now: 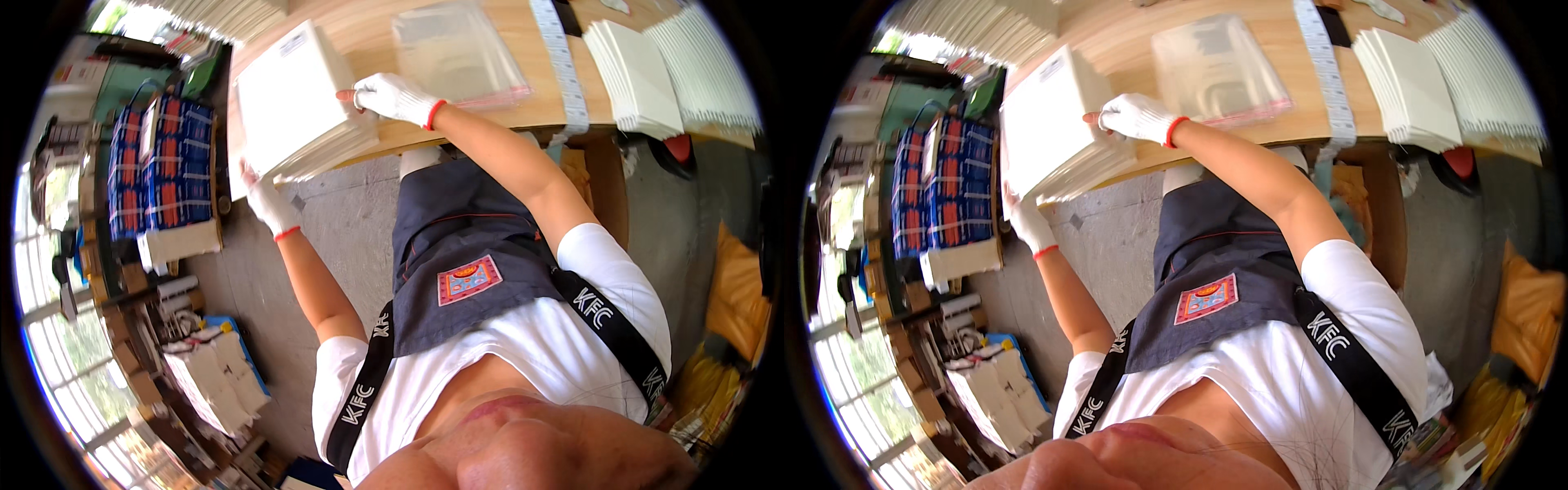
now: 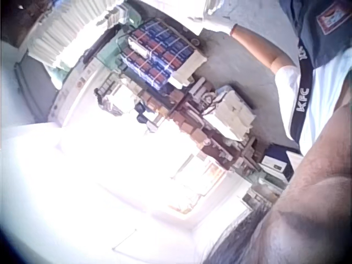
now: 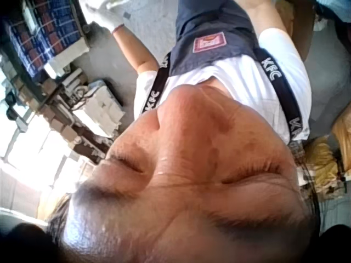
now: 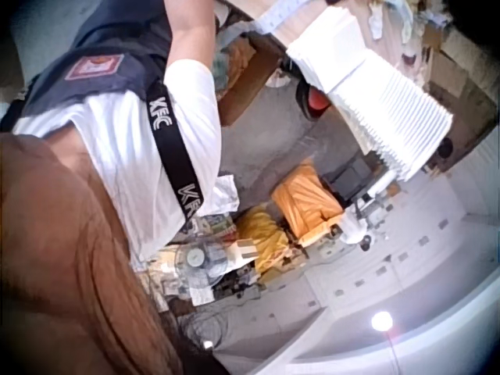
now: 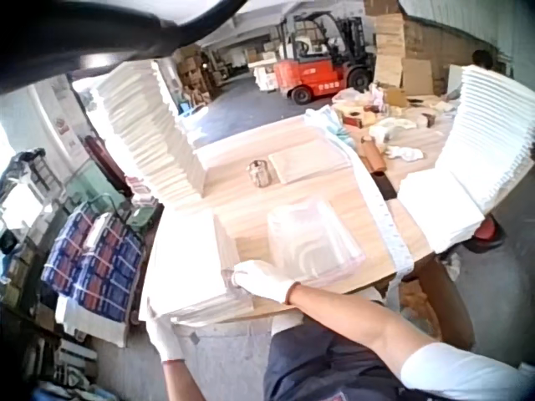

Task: The person places paper items into plastic bags and seals them, one by one.

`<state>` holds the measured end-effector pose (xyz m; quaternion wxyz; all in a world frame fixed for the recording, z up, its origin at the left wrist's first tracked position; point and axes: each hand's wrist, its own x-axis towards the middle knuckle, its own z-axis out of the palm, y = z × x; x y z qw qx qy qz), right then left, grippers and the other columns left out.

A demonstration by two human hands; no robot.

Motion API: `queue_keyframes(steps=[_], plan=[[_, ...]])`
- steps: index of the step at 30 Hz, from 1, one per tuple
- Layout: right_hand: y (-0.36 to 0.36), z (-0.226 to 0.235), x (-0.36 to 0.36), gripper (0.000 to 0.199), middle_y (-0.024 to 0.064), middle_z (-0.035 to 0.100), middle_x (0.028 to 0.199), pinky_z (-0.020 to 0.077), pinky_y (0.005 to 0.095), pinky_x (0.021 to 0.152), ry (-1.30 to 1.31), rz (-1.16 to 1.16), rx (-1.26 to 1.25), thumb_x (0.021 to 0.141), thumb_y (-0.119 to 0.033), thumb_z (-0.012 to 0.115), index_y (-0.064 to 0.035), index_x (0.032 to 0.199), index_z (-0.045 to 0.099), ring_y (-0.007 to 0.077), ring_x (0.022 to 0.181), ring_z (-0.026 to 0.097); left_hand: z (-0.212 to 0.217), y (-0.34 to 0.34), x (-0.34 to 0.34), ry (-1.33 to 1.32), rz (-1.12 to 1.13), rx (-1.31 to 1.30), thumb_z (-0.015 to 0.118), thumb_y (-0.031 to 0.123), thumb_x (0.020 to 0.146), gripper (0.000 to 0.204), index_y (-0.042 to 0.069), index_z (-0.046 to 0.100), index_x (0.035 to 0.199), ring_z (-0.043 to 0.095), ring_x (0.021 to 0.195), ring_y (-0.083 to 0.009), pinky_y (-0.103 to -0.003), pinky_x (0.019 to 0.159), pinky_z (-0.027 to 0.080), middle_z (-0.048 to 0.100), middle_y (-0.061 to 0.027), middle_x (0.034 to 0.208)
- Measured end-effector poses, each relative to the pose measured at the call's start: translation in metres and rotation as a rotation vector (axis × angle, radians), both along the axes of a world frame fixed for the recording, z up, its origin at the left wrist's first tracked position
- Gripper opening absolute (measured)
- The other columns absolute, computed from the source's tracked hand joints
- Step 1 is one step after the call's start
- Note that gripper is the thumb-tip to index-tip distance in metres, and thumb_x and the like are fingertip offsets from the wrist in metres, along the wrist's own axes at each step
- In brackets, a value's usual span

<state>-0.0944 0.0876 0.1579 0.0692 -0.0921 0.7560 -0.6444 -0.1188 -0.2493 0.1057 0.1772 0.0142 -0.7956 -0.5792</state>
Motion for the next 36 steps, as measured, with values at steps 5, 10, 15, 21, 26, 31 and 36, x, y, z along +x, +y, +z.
queue_keyframes(steps=[5, 10, 15, 21, 26, 31, 36], plan=[[0.081, -0.027, 0.09, 0.032, -0.0015, 0.057, 0.07, 0.0381, 0.0178, 0.051, -0.003, -0.294, -0.34, 0.093, -0.038, 0.05, -0.0067, 0.09, 0.059, 0.0043, 0.057, 0.048, -0.058, 0.047, 0.05, -0.219, 0.224, 0.439, 0.039, 0.022, 0.094, 0.043, 0.004, 0.037, 0.133, 0.047, 0.116, -0.0261, -0.037, 0.103, 0.032, 0.05, -0.0143, 0.125], [0.218, -0.061, 0.216, 0.022, -0.0025, 0.055, 0.069, 0.0387, 0.0203, 0.049, 0.216, -1.321, -0.165, 0.092, -0.028, 0.052, -0.0068, 0.092, 0.059, 0.006, 0.055, 0.049, -0.135, 0.077, 0.109, -0.504, 0.122, 0.346, 0.042, 0.02, 0.09, 0.04, 0.005, 0.049, 0.126, 0.05, 0.109, -0.0202, -0.031, 0.088, 0.04, 0.055, -0.0106, 0.12], [0.379, -0.075, 0.298, 0.025, 0.0065, 0.059, 0.076, 0.0446, 0.0248, 0.047, 0.039, -1.735, -0.317, 0.088, -0.026, 0.046, -0.0025, 0.095, 0.052, 0.013, 0.056, 0.053, -0.155, 0.136, 0.127, -0.309, -0.201, -0.068, 0.044, 0.008, 0.09, 0.031, 0.001, 0.056, 0.118, 0.053, 0.095, -0.0162, -0.029, 0.087, 0.041, 0.06, -0.0097, 0.111], [0.46, -0.092, 0.312, 0.028, 0.0073, 0.058, 0.081, 0.0393, 0.0232, 0.041, -0.119, -1.644, -0.463, 0.088, -0.024, 0.051, -0.0015, 0.105, 0.057, 0.0113, 0.053, 0.049, -0.108, 0.19, 0.118, -0.061, -0.579, -0.235, 0.049, 0.009, 0.09, 0.025, 0.003, 0.06, 0.111, 0.057, 0.097, -0.0208, -0.031, 0.088, 0.042, 0.063, -0.0117, 0.106], [0.452, -0.066, 0.29, 0.033, 0.0086, 0.059, 0.082, 0.0407, 0.0223, 0.044, 0.081, -1.654, -0.537, 0.087, -0.019, 0.053, -0.0036, 0.117, 0.055, 0.0116, 0.055, 0.051, -0.072, 0.224, 0.099, 0.226, -0.654, -0.611, 0.053, 0.007, 0.084, 0.027, 0.005, 0.063, 0.109, 0.059, 0.097, -0.0269, -0.034, 0.089, 0.044, 0.063, -0.013, 0.106], [0.435, -0.044, 0.256, 0.022, 0.0162, 0.063, 0.081, 0.0479, 0.0281, 0.05, -0.033, -1.493, -0.465, 0.089, -0.017, 0.052, -0.0022, 0.105, 0.052, 0.0187, 0.058, 0.059, -0.029, 0.287, 0.051, 0.604, -0.561, -0.985, 0.057, 0.025, 0.081, 0.035, 0.012, 0.059, 0.113, 0.045, 0.114, -0.0302, -0.052, 0.1, 0.029, 0.053, -0.0092, 0.121], [0.424, -0.074, 0.275, 0.033, 0.016, 0.061, 0.087, 0.0486, 0.0275, 0.051, 0.07, -1.1, -0.634, 0.088, -0.013, 0.05, 0.0041, 0.116, 0.045, 0.022, 0.07, 0.063, -0.04, 0.311, 0.03, 0.447, -0.821, -1.172, 0.057, 0.027, 0.078, 0.023, 0.016, 0.06, 0.099, 0.053, 0.092, -0.0249, -0.044, 0.088, 0.033, 0.056, -0.004, 0.104]])
